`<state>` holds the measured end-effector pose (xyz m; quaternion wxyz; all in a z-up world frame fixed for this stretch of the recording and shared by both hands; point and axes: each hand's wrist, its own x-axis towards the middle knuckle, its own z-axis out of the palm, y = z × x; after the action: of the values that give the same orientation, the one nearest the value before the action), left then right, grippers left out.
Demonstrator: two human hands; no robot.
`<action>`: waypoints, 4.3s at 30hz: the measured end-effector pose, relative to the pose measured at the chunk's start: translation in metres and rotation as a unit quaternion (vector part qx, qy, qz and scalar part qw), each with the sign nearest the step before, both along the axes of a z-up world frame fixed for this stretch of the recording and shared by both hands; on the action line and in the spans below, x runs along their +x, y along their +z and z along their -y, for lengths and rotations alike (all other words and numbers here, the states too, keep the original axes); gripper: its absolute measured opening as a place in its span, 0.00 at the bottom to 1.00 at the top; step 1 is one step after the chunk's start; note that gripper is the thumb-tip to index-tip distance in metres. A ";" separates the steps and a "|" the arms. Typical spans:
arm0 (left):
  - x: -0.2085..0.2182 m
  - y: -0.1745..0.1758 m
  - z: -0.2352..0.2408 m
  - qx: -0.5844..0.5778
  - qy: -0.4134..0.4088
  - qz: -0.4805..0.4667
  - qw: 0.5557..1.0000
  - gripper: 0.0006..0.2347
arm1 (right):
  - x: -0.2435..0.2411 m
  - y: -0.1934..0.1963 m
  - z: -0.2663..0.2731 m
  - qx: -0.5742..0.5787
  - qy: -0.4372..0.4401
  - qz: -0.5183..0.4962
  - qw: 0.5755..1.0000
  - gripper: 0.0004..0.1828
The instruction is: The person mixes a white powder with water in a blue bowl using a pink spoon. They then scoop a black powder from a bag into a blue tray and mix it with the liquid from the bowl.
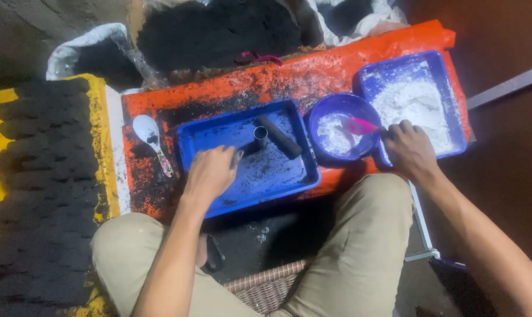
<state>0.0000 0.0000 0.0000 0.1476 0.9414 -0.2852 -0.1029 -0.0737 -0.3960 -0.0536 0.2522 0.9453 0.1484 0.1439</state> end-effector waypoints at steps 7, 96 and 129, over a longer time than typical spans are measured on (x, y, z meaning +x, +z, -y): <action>0.003 -0.013 -0.002 0.000 0.008 0.001 1.000 0.16 | 0.007 0.002 0.003 -0.035 -0.097 -0.063 0.993 0.07; -0.076 0.045 0.006 -0.446 0.397 -0.337 0.728 0.23 | -0.031 0.067 -0.177 0.257 0.115 0.052 0.958 0.10; -0.033 0.065 -0.009 -0.282 0.239 -0.154 0.916 0.21 | 0.002 0.072 -0.201 0.396 -0.002 -0.018 0.918 0.06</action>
<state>-0.0329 0.0093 0.0651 0.4691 0.8735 -0.0422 -0.1233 -0.0717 -0.1946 0.0182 -0.1456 0.9706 0.0821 0.1730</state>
